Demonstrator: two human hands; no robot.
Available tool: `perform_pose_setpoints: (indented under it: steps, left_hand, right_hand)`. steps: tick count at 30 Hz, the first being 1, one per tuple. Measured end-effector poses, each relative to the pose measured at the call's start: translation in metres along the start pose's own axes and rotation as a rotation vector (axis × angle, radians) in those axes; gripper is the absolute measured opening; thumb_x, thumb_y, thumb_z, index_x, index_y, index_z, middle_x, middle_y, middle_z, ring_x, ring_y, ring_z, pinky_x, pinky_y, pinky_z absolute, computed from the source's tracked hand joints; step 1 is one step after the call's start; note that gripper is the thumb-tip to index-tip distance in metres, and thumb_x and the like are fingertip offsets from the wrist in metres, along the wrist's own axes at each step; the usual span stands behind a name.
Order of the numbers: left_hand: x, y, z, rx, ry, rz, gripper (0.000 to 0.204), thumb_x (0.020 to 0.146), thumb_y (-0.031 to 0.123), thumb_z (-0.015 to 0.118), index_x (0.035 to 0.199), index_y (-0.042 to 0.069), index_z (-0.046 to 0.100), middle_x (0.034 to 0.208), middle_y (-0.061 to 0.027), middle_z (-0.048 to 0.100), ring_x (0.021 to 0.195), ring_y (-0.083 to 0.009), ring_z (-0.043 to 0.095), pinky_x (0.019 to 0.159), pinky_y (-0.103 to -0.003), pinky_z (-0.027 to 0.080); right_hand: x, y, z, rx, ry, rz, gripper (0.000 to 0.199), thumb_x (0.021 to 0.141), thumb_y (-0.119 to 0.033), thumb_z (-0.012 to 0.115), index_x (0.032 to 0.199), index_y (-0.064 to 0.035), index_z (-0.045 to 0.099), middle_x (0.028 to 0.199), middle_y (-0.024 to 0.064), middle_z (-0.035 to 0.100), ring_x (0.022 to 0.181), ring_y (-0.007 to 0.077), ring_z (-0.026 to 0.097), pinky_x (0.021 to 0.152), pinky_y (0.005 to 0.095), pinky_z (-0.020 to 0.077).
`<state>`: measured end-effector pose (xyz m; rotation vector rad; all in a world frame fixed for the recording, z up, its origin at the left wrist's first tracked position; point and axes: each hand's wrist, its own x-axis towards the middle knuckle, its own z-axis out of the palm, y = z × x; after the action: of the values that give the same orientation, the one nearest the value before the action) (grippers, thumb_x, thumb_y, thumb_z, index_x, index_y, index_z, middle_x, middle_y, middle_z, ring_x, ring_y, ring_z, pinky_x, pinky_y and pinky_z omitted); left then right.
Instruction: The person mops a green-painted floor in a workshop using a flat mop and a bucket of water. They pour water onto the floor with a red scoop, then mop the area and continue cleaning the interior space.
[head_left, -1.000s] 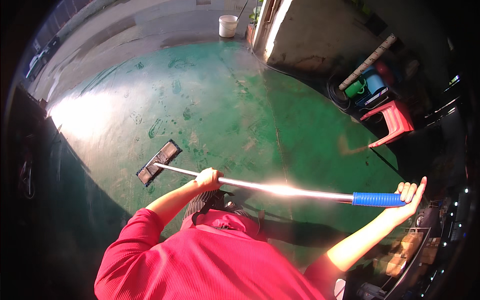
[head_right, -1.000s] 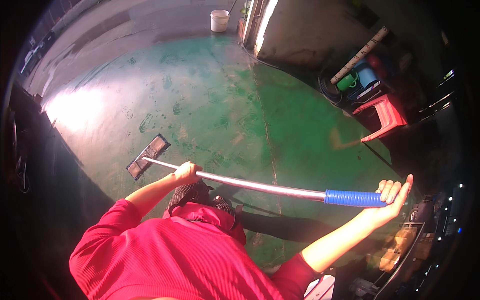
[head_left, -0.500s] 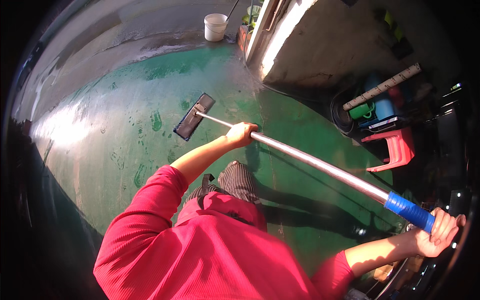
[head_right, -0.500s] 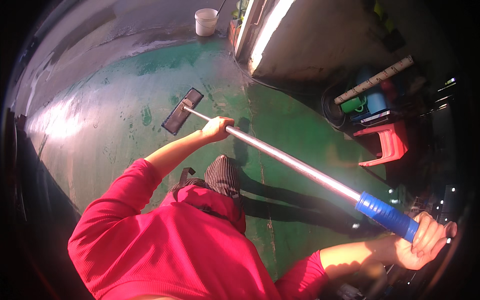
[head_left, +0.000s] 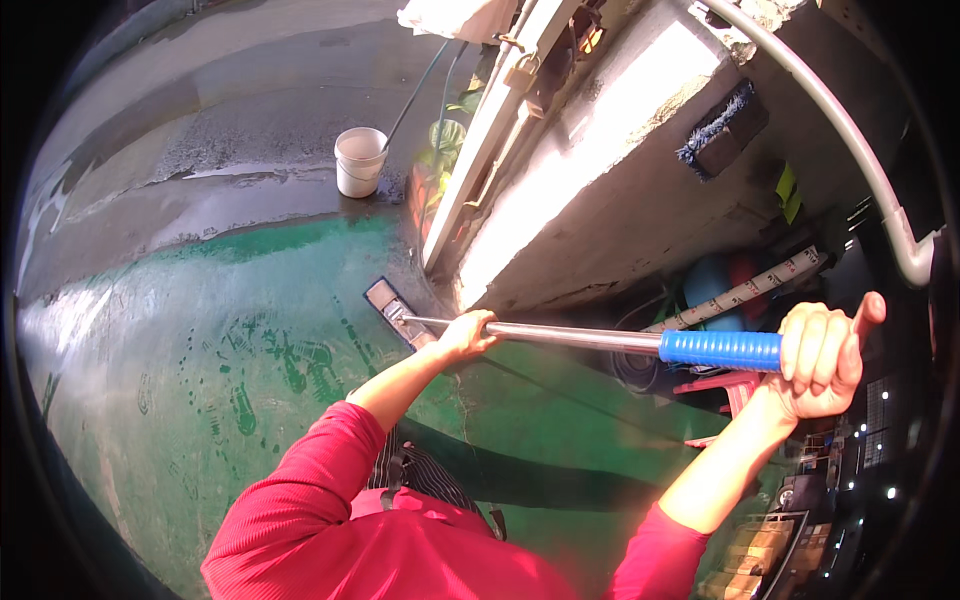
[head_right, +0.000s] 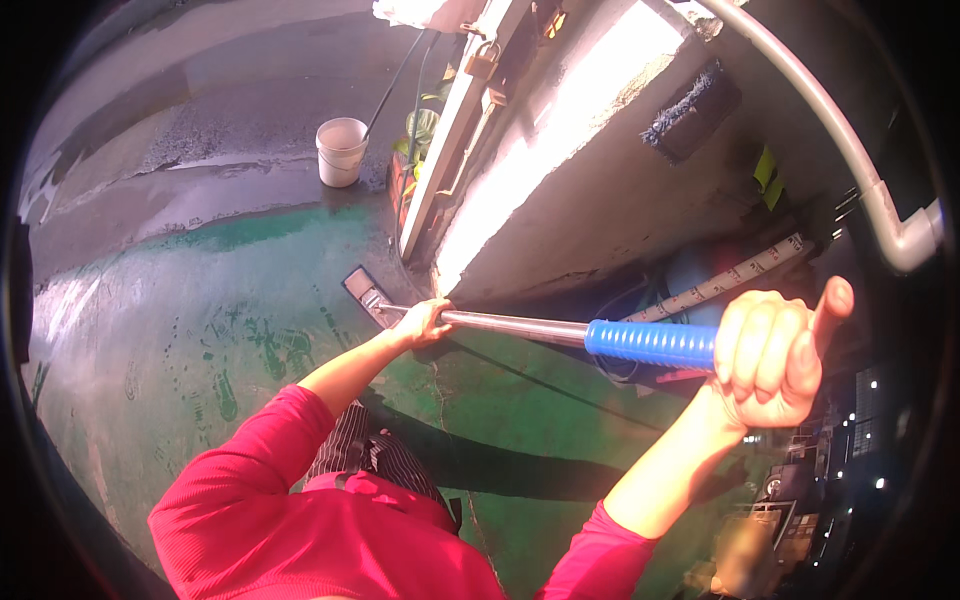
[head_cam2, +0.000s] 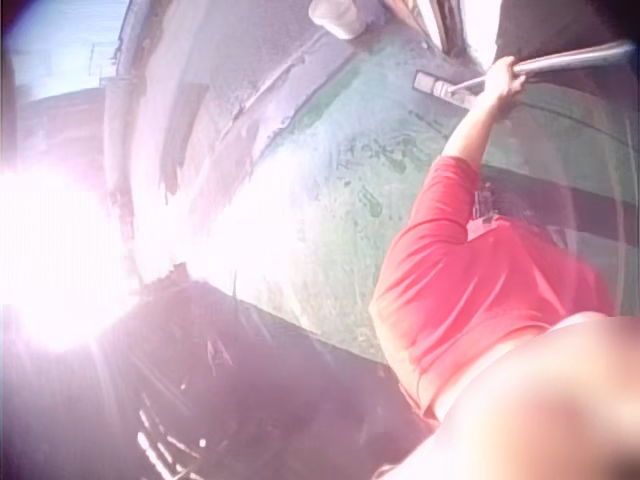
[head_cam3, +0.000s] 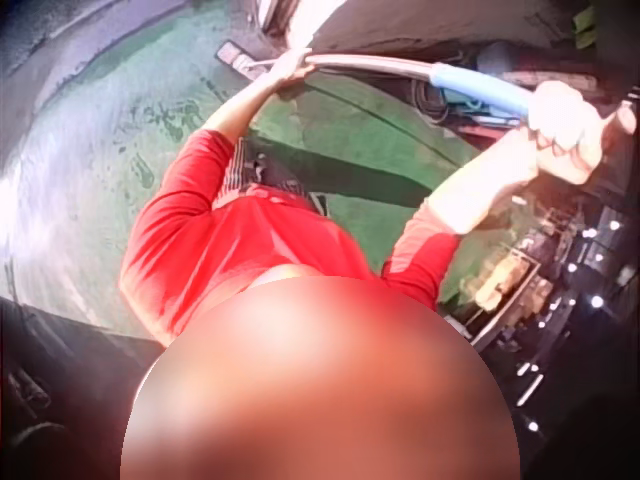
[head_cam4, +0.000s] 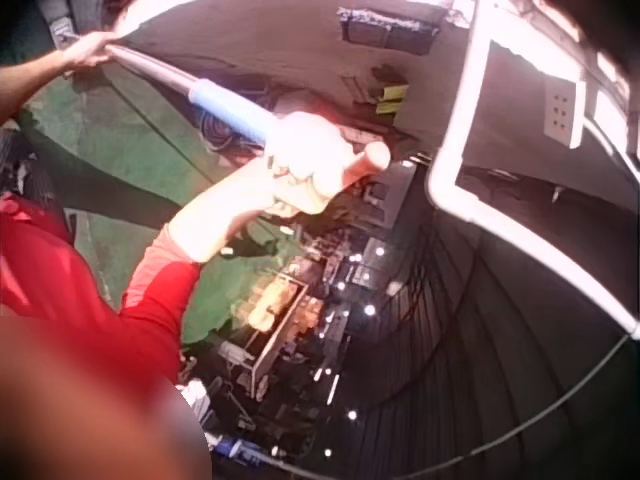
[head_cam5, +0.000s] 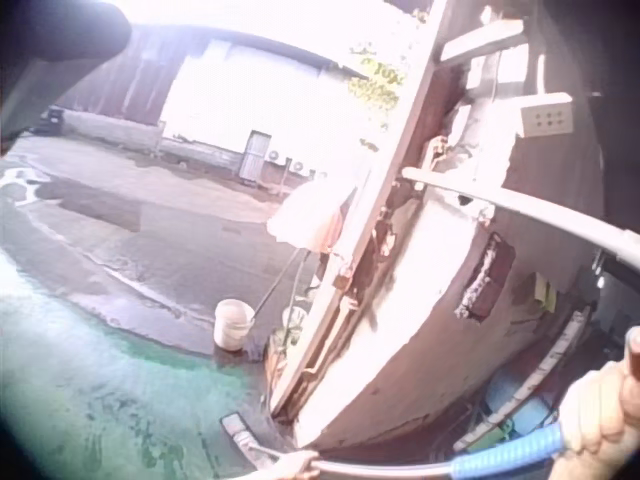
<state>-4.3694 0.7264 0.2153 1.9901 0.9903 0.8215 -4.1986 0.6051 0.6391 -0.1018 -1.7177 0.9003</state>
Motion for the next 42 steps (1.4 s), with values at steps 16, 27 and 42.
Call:
perform_pose_setpoints:
  steps: [16, 27, 42]
  left_hand:
    - [0.358, -0.12, -0.058, 0.138, 0.123, -0.167, 0.036, 0.087, 0.032, 0.043, 0.111, 0.004, 0.042, 0.108, -0.019, 0.053, 0.097, -0.0357, 0.053, 0.082, -0.043, 0.042]
    - [0.183, -0.17, 0.034, 0.603, 0.022, -0.34, 0.07, 0.082, 0.033, 0.052, 0.137, 0.023, 0.011, 0.143, -0.0093, 0.011, 0.13, -0.0351, 0.008, 0.093, -0.063, 0.022]
    - [-0.514, 0.033, 0.261, 0.739, -2.136, 0.806, 0.029, 0.084, 0.03, 0.044, 0.094, 0.007, 0.059, 0.098, -0.0159, 0.059, 0.088, -0.0305, 0.058, 0.074, -0.039, 0.046]
  right_hand:
    - [-0.03, 0.236, -0.112, -0.861, 0.962, 0.747, 0.045, 0.082, -0.013, 0.059, 0.123, -0.0071, 0.041, 0.109, 0.0128, 0.051, 0.089, 0.0159, 0.054, 0.072, 0.0277, 0.0475]
    - [-0.385, 0.182, 0.272, -1.002, 1.24, 2.07, 0.03, 0.076, -0.025, 0.059, 0.103, -0.0114, 0.056, 0.094, 0.0091, 0.061, 0.082, 0.026, 0.06, 0.074, 0.0363, 0.0473]
    - [-0.491, -0.044, 0.803, -0.703, 2.66, 1.205, 0.026, 0.081, -0.021, 0.056, 0.105, -0.0107, 0.056, 0.087, 0.01, 0.064, 0.077, 0.0156, 0.061, 0.07, 0.03, 0.0476]
